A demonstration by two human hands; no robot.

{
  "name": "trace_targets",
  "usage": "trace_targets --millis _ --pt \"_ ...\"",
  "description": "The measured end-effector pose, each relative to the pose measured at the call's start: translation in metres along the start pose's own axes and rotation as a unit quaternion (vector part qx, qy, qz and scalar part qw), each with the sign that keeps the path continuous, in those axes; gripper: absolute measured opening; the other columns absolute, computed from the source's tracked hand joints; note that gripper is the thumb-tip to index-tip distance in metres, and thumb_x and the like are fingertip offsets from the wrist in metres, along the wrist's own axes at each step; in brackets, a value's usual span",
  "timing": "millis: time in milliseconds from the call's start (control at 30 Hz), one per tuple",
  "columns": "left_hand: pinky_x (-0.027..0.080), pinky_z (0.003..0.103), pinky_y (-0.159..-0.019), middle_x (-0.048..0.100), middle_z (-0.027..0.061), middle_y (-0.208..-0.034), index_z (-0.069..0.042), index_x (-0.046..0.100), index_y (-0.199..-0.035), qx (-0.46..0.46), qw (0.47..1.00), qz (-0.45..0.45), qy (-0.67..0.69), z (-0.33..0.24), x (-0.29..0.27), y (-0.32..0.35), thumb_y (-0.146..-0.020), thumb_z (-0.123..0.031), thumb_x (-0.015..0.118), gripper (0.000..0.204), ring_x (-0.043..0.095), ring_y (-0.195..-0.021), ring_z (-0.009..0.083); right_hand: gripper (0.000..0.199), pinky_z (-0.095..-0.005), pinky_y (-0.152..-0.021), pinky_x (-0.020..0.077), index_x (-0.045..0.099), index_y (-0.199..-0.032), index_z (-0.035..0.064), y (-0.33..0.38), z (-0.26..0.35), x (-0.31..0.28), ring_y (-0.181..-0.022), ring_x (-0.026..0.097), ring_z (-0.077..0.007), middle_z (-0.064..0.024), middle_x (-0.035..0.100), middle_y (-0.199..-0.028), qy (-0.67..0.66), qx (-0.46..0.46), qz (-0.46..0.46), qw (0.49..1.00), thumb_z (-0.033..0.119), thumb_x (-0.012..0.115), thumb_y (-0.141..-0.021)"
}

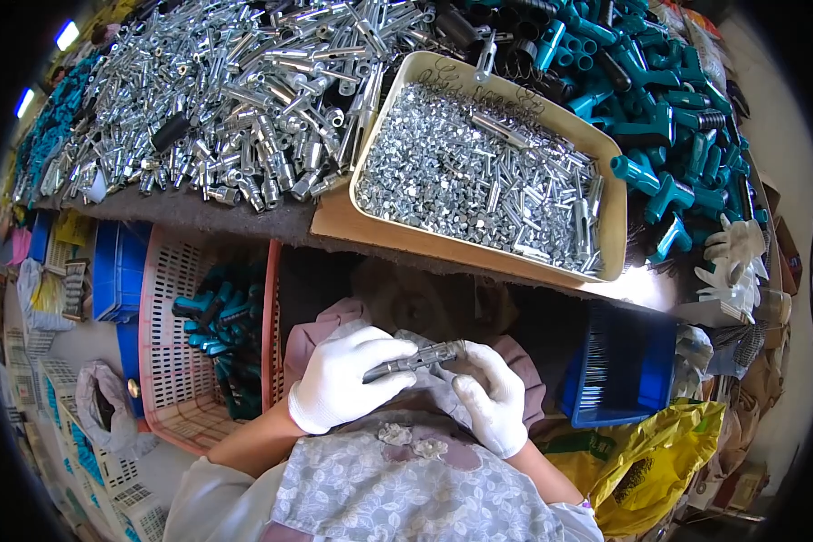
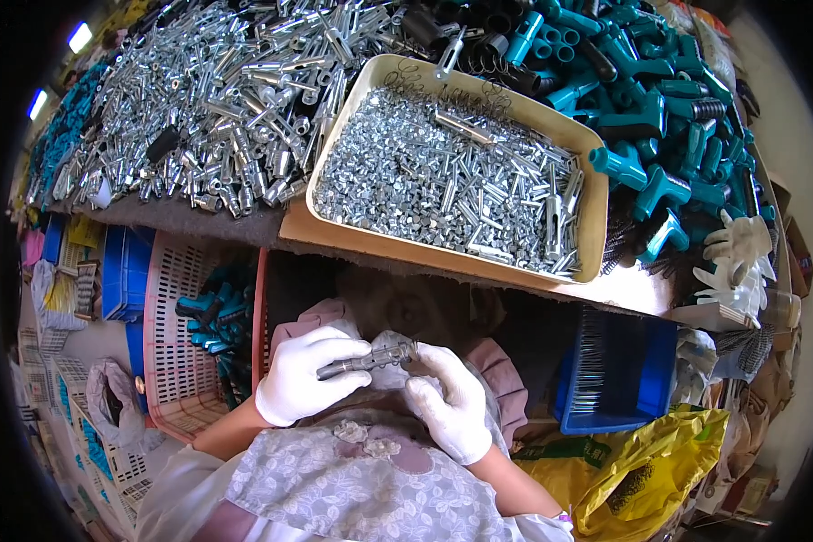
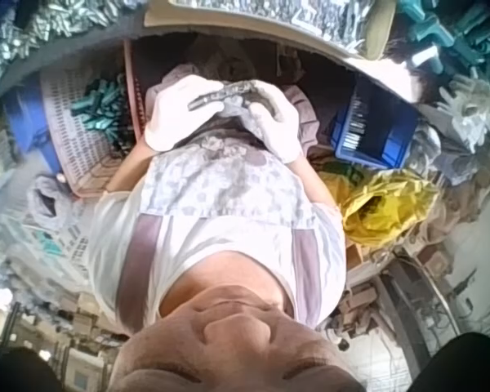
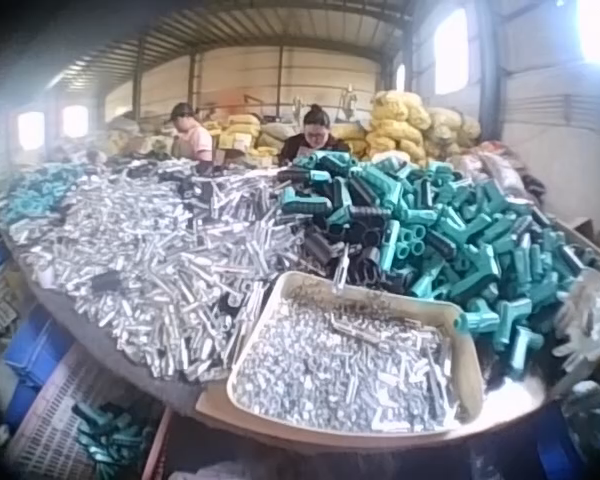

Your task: Assembling mechanical components into tool handles at a factory workstation.

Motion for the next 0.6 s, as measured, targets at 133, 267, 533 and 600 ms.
trace_targets --millis 133,267,533,600 --pt "0.054 0.035 -0.065 0.067 0.0083 -0.088 -0.008 0.071 -0.101 0.035 0.997 -0.010 -0.071 0.000 0.002 -0.002 -0.075 -0.011 0.081 0.028 0.067 -0.075 0.0267 0.036 -0.0296 -0.096 0.0490 0.055 -0.130 -0.0067 -0.009 0.022 0.000 -0.109 0.063 -0.0182 -0.0133 0.065 -0.121 -0.044 0.093 0.014 0.995 0.007 0.060 -0.097" --pt "0.053 0.034 -0.061 0.064 0.0058 -0.086 -0.010 0.071 -0.101 0.086 0.987 -0.006 -0.136 0.004 0.005 -0.006 -0.075 -0.013 0.080 0.027 0.065 -0.071 0.0249 0.040 -0.0346 -0.101 0.0494 0.050 -0.135 -0.0091 -0.016 0.031 -0.006 -0.113 0.064 -0.0233 -0.0175 0.066 -0.121 -0.049 0.160 0.047 0.985 0.004 0.054 -0.098" --pt "0.053 0.034 -0.060 0.065 0.0081 -0.086 -0.008 0.073 -0.101 0.110 0.986 0.039 -0.120 0.009 0.000 -0.005 -0.072 -0.012 0.081 0.030 0.066 -0.069 0.0252 0.048 -0.0347 -0.095 0.0524 0.052 -0.134 -0.0112 -0.027 0.020 -0.039 -0.105 0.067 -0.0218 -0.0179 0.068 -0.119 -0.143 0.222 0.173 0.949 0.022 0.060 -0.101" --pt "0.053 0.033 -0.060 0.066 0.0086 -0.086 -0.007 0.072 -0.100 0.104 0.989 0.045 -0.097 0.008 -0.001 -0.004 -0.070 -0.011 0.082 0.031 0.066 -0.070 0.0248 0.048 -0.0326 -0.087 0.0554 0.056 -0.135 -0.0065 -0.028 0.013 -0.040 -0.096 0.069 -0.0191 -0.0148 0.069 -0.117 -0.144 0.208 0.189 0.949 0.027 0.061 -0.101"
Point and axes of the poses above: each hand's wrist, its own y-axis away from the middle knuckle, its own x-axis out of the palm, z = x × y, the point moved 1 cm from there along -y, towards the middle knuckle
